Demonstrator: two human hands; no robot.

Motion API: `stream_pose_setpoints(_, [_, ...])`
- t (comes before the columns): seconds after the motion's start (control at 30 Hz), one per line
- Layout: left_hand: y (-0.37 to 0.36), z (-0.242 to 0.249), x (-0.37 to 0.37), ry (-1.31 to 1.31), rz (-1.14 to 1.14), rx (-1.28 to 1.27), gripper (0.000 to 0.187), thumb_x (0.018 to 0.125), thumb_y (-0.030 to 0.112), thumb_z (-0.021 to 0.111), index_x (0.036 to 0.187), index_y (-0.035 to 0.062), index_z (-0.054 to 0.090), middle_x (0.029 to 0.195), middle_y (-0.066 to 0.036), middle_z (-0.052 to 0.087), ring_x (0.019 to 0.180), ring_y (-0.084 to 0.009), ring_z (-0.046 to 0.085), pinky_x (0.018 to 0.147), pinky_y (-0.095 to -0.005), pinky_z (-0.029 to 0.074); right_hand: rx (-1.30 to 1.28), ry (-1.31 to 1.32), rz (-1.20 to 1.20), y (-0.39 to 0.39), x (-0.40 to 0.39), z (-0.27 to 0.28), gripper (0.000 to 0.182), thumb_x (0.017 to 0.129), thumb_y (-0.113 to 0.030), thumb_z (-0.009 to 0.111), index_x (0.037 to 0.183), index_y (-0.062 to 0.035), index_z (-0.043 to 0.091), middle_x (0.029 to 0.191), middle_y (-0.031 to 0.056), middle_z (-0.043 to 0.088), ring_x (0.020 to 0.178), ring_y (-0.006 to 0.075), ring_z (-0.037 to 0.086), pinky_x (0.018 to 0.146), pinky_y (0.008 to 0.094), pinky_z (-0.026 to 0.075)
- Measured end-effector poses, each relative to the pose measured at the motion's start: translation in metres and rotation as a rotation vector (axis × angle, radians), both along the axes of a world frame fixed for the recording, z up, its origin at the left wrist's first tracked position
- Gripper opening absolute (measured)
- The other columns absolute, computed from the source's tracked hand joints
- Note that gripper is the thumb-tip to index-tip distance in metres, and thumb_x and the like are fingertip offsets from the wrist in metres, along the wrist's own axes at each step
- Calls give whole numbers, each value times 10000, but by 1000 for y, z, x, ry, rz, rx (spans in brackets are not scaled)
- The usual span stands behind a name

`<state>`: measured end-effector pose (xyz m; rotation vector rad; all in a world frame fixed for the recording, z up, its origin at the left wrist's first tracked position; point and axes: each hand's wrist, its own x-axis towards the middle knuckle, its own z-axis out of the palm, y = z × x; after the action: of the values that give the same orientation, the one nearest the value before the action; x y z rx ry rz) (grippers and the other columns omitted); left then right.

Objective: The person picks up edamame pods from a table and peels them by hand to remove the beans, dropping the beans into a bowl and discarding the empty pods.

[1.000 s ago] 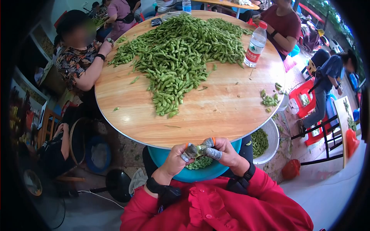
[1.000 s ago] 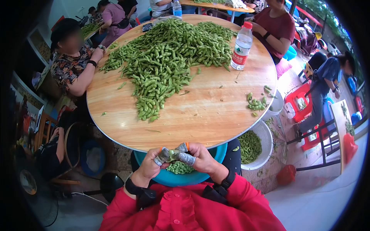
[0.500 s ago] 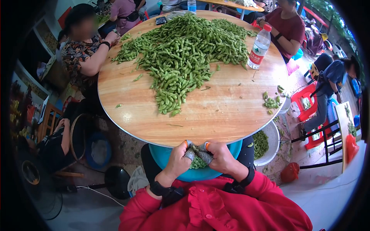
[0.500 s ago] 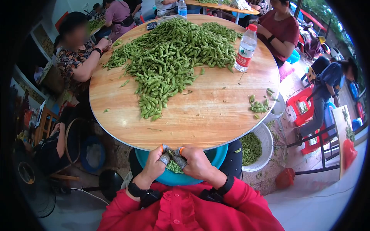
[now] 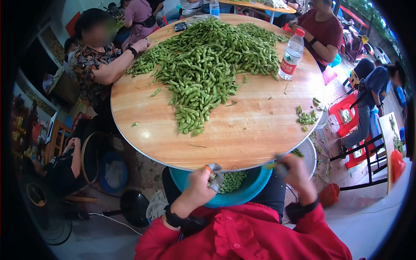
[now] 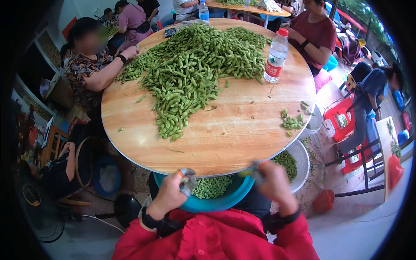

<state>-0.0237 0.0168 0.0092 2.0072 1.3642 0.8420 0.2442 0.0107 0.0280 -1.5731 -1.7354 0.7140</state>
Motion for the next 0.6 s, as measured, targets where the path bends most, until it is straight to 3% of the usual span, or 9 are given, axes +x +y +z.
stream_pose_setpoints(0.03, [7,3,-5,57,12,118,213,755,47,555,962,0,539,702,-128,572,612,-191,571,568,-296,444,-63,-217,-94,-1,38,-9,120,691,-36,631,755,24,549,622,122,530,550,188,519,508,305,408])
stream_pose_setpoints(0.07, [20,-6,-11,7,117,62,283,741,175,616,963,18,538,741,-169,584,643,-334,563,579,-395,446,9,-337,-221,-3,63,-12,129,695,-41,634,743,27,535,614,119,529,548,180,517,512,301,408])
stream_pose_setpoints(0.1, [35,-4,-15,67,158,164,275,743,175,613,949,9,538,738,-171,581,648,-337,562,585,-402,444,81,-458,-349,-6,80,-14,142,700,-47,637,730,30,521,606,117,528,545,171,515,517,297,409])
stream_pose_setpoints(0.17, [68,-1,-21,242,235,281,237,746,159,599,906,-3,534,731,-180,577,667,-341,562,598,-416,439,80,-392,-437,-13,100,-13,116,704,-45,623,778,23,566,685,161,576,594,265,571,540,333,431])
stream_pose_setpoints(0.3, [106,-18,-28,494,238,85,132,748,103,564,816,-2,520,718,-201,574,712,-347,564,615,-426,435,39,1,-345,-9,68,-15,103,754,-75,609,809,11,598,628,60,574,582,118,531,515,273,409])
stream_pose_setpoints(0.33, [108,-20,-28,513,208,160,97,736,72,548,782,-7,514,733,-221,571,721,-371,558,620,-439,433,19,74,-278,-4,51,-15,106,760,-79,607,824,6,607,640,43,577,599,93,523,525,256,413])
stream_pose_setpoints(0.43, [100,-12,-26,412,186,49,73,759,65,547,779,0,519,691,-153,584,635,-302,577,562,-392,444,-41,318,-17,14,-3,-22,159,781,-84,594,916,-4,615,715,31,602,652,66,525,583,224,434])
stream_pose_setpoints(0.53, [77,-25,-21,-407,45,-238,44,800,64,541,788,24,526,650,-40,551,534,-147,522,476,-282,415,-232,580,165,29,-55,-13,241,835,-137,549,1019,16,572,841,21,604,778,60,520,704,215,430])
stream_pose_setpoints(0.6, [55,-3,-13,-610,22,-551,43,821,73,537,793,41,531,640,8,505,519,-74,447,456,-213,362,-309,691,248,36,-72,-15,274,856,-177,532,1042,23,554,869,14,594,814,58,510,731,212,420])
